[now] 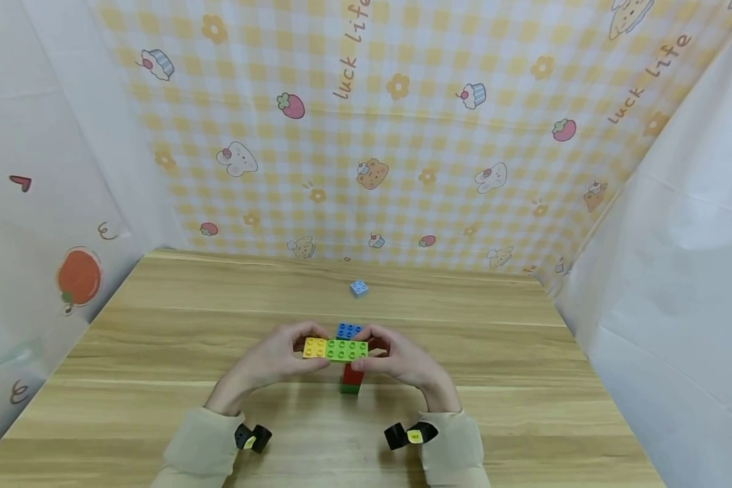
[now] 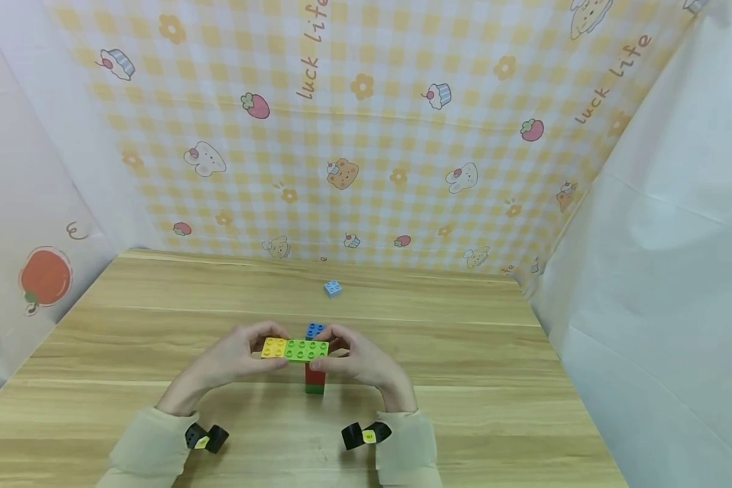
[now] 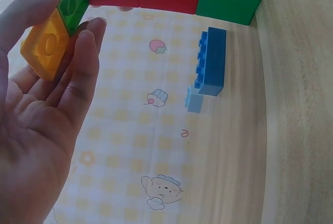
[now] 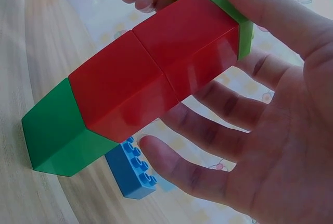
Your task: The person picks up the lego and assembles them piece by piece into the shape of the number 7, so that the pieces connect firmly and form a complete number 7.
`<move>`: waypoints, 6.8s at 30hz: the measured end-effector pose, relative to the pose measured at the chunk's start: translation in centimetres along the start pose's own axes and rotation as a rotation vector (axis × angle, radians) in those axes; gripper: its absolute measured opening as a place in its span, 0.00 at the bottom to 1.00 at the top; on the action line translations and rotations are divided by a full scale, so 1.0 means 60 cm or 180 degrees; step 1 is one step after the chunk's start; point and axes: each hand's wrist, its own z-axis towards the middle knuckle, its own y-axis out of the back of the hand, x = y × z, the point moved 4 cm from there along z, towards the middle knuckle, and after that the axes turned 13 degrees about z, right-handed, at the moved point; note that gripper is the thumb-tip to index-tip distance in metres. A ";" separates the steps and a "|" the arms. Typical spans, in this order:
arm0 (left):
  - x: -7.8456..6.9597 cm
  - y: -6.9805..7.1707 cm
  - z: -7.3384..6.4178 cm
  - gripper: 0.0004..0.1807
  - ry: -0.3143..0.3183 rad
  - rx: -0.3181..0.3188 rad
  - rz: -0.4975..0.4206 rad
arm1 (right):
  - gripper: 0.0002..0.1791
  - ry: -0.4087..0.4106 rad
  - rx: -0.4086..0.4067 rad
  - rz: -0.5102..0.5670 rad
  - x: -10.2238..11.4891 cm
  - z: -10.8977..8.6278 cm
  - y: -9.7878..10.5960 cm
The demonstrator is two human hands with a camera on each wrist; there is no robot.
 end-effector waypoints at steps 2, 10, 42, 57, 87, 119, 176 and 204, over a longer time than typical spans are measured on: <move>0.000 0.000 0.000 0.17 -0.0027 -0.0004 -0.0002 | 0.11 -0.0008 0.0000 -0.0020 0.000 0.000 0.000; -0.002 0.002 -0.001 0.17 -0.0063 -0.0051 0.0051 | 0.14 -0.0027 -0.0048 -0.0214 0.006 -0.008 0.007; -0.006 0.000 0.001 0.17 0.0044 -0.0002 0.0116 | 0.16 -0.0271 -0.1122 -0.0253 -0.046 0.001 0.073; -0.008 0.001 0.000 0.18 0.0115 0.0025 0.0152 | 0.14 -0.0410 -0.1174 -0.0507 -0.060 0.031 0.100; -0.011 0.002 0.000 0.16 0.0125 0.0024 0.0162 | 0.15 -0.0899 -0.0535 -0.1563 -0.079 0.081 0.089; -0.009 0.006 -0.002 0.18 0.0121 -0.0003 0.0220 | 0.18 0.0463 -0.0438 -0.1225 0.111 0.016 0.012; 0.002 -0.001 0.002 0.26 0.0011 0.0079 -0.0457 | 0.27 0.0903 -0.0146 -0.1275 0.060 0.003 -0.038; -0.005 -0.007 0.001 0.30 0.0261 0.0337 -0.1334 | 0.25 0.1136 -0.0111 -0.1075 0.092 -0.003 -0.064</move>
